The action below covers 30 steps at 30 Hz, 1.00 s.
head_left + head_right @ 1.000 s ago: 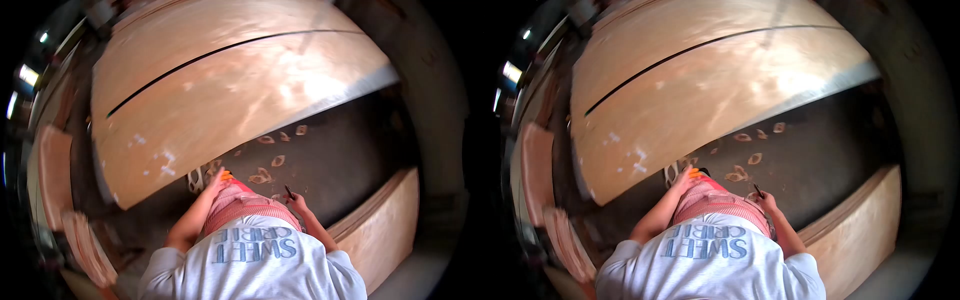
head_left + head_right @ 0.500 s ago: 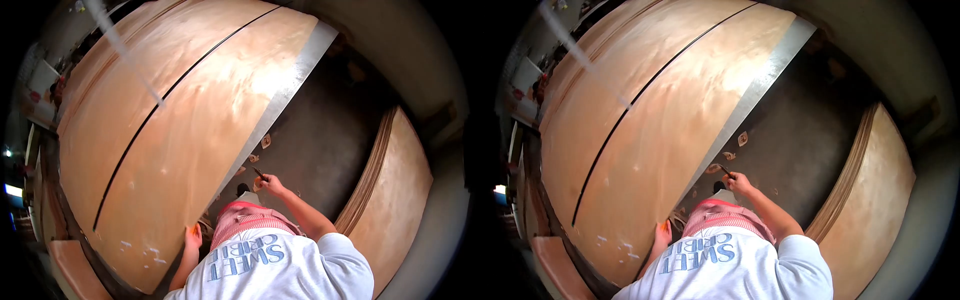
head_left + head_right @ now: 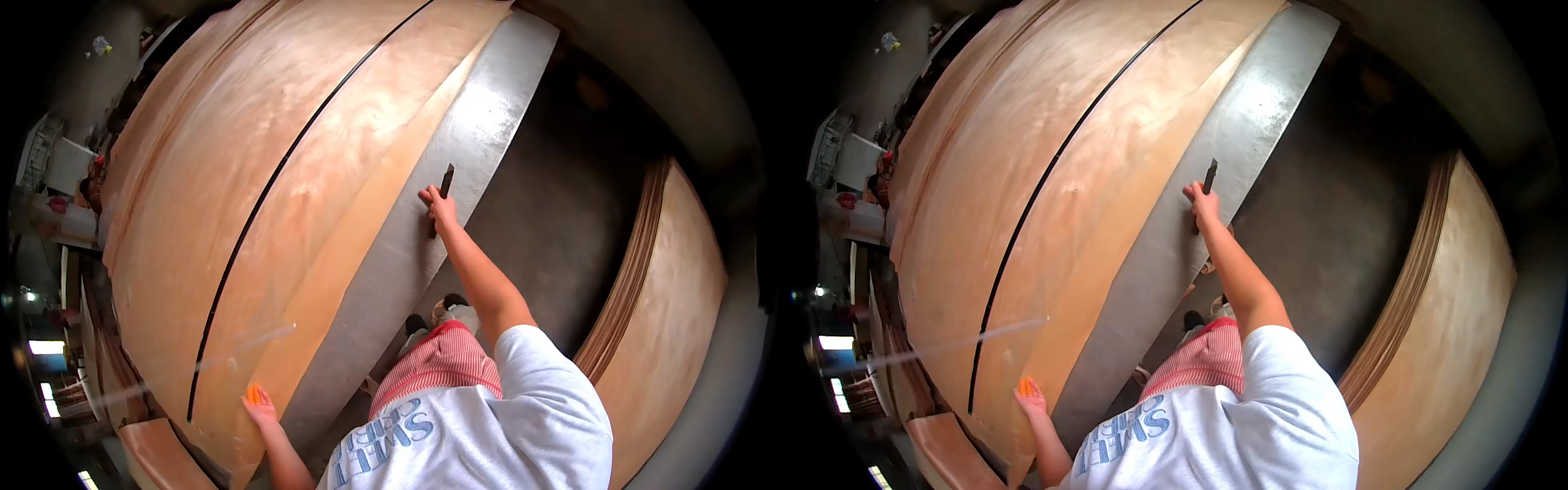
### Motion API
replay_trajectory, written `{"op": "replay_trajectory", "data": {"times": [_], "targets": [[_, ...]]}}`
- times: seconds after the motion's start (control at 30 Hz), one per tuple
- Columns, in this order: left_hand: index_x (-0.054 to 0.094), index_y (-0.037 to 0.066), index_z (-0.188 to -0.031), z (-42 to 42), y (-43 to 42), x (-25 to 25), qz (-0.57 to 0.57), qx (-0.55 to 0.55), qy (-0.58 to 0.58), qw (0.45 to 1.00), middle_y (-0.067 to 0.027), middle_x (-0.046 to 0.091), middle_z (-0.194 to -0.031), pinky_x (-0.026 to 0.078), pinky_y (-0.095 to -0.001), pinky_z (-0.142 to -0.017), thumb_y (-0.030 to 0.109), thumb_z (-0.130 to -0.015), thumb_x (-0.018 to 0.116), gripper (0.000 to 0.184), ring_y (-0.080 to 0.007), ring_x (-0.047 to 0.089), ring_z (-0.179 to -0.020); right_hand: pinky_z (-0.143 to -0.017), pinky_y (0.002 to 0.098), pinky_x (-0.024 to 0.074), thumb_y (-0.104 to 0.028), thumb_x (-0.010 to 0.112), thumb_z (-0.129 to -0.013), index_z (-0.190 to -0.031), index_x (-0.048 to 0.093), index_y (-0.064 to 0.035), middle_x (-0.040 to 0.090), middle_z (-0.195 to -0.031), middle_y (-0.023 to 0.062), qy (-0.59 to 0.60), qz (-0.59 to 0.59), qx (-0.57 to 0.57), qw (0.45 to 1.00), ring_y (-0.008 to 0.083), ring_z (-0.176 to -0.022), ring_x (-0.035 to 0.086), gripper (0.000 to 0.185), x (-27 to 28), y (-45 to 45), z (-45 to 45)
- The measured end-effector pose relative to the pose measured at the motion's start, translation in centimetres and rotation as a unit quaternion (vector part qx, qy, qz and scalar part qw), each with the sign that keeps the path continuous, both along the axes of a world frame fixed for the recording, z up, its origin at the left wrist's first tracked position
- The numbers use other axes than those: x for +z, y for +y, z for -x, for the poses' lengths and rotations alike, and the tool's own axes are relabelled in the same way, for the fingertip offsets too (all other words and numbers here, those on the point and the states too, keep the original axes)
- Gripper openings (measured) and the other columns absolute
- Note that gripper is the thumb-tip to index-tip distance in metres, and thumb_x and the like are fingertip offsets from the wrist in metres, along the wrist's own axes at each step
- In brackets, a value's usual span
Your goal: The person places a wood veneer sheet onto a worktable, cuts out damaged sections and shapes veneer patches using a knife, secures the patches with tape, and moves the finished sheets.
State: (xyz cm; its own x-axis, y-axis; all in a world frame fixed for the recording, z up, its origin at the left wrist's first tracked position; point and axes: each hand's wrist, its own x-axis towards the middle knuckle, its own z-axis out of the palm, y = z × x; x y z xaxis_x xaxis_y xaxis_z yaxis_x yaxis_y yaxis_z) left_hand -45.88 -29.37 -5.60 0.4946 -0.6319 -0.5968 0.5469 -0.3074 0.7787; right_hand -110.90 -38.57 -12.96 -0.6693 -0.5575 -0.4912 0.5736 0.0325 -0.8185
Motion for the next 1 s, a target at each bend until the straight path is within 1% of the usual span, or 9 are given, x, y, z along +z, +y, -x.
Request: {"op": "replay_trajectory", "data": {"times": [0.03,0.13,0.2,0.23,0.3,0.4,0.5,0.73,1.0], "targets": [[0.052,0.005,-0.102,1.3,-0.6,0.1,0.025,0.033,-0.018,0.999,-0.0053,0.060,-0.095,0.050,-0.0252,-0.061,0.045,-0.084,0.046,0.044,-0.0161,0.059,-0.073,-0.036,0.0202,0.0258,-0.032,0.057,-0.081,-0.092,0.056,-0.0056,0.064,-0.082,0.0047,-0.029,0.019,-0.013,0.999,0.0036,-0.040,0.031,0.029,0.2,-1.8,1.0],[0.050,0.003,-0.104,5.8,2.4,-3.6,0.001,-0.198,0.016,0.980,-0.0097,0.059,-0.098,0.049,-0.0292,-0.063,0.056,-0.079,0.045,0.059,-0.0195,0.059,-0.076,-0.036,0.0199,0.0246,-0.033,0.059,-0.080,-0.083,0.055,-0.0085,0.062,-0.074,0.0013,-0.046,0.043,-0.040,0.997,0.0032,-0.040,0.031,0.025,-0.5,-6.3,3.6],[0.050,0.000,-0.103,14.2,3.4,-1.6,-0.183,-0.283,0.194,0.921,-0.0138,0.058,-0.098,0.049,-0.0315,-0.063,0.067,-0.074,0.042,0.073,-0.0228,0.059,-0.077,-0.037,0.0201,0.0232,-0.034,0.060,-0.079,-0.078,0.053,-0.0119,0.046,-0.058,-0.0059,-0.050,0.061,-0.020,0.997,0.0030,-0.041,0.031,0.023,-0.9,-7.7,5.3],[0.051,-0.002,-0.101,17.2,3.4,-1.2,-0.199,-0.281,0.193,0.919,-0.0155,0.059,-0.095,0.050,-0.0310,-0.064,0.072,-0.069,0.042,0.082,-0.0250,0.059,-0.076,-0.037,0.0201,0.0229,-0.034,0.061,-0.079,-0.076,0.052,-0.0128,0.040,-0.055,-0.0075,-0.042,0.069,-0.003,0.997,0.0031,-0.041,0.031,0.023,-1.1,-8.2,6.1],[0.052,-0.002,-0.100,19.9,2.8,-2.0,-0.175,-0.104,0.220,0.954,-0.0146,0.060,-0.092,0.051,-0.0284,-0.063,0.070,-0.067,0.048,0.079,-0.0242,0.060,-0.077,-0.037,0.0211,0.0230,-0.034,0.064,-0.076,-0.071,0.049,-0.0140,0.039,-0.054,-0.0066,-0.025,0.052,0.002,0.998,0.0047,-0.041,0.032,0.025,0.2,-8.8,7.5],[0.053,0.001,-0.096,18.7,1.6,-4.4,-0.083,0.027,0.246,0.965,-0.0105,0.060,-0.089,0.051,-0.0216,-0.059,0.059,-0.066,0.061,0.066,-0.0173,0.059,-0.073,-0.037,0.0223,0.0246,-0.032,0.065,-0.074,-0.071,0.048,-0.0131,0.040,-0.054,-0.0044,0.008,0.009,0.046,0.999,0.0073,-0.041,0.034,0.026,-0.5,-10.0,10.3],[0.054,0.005,-0.095,17.7,0.6,-5.0,-0.074,0.087,0.156,0.981,-0.0060,0.060,-0.081,0.051,-0.0205,-0.053,0.050,-0.074,0.059,0.050,-0.0151,0.059,-0.064,-0.037,0.0232,0.0257,-0.030,0.067,-0.073,-0.071,0.048,-0.0119,0.043,-0.054,-0.0026,0.033,0.013,0.055,0.998,0.0083,-0.041,0.037,0.026,0.4,-10.6,12.0],[0.055,0.014,-0.086,15.1,2.7,-6.5,-0.042,0.132,0.064,0.988,0.0064,0.054,-0.069,0.037,-0.0130,-0.040,0.029,-0.080,0.059,0.017,-0.0031,0.049,-0.049,-0.035,0.0234,0.0251,-0.019,0.063,-0.077,-0.068,0.049,-0.0106,0.047,-0.056,-0.0020,0.016,0.039,0.073,0.996,0.0074,-0.040,0.037,0.019,1.7,-8.7,12.5],[0.055,0.017,-0.082,16.5,13.2,-4.9,-0.048,0.103,0.076,0.991,0.0059,0.051,-0.062,0.032,-0.0146,-0.035,0.031,-0.080,0.060,0.016,-0.0032,0.045,-0.046,-0.036,0.0212,0.0225,-0.017,0.061,-0.080,-0.070,0.050,-0.0090,0.042,-0.055,-0.0030,-0.077,0.024,0.113,0.990,0.0069,-0.039,0.031,0.017,-1.1,4.0,14.6]]}}
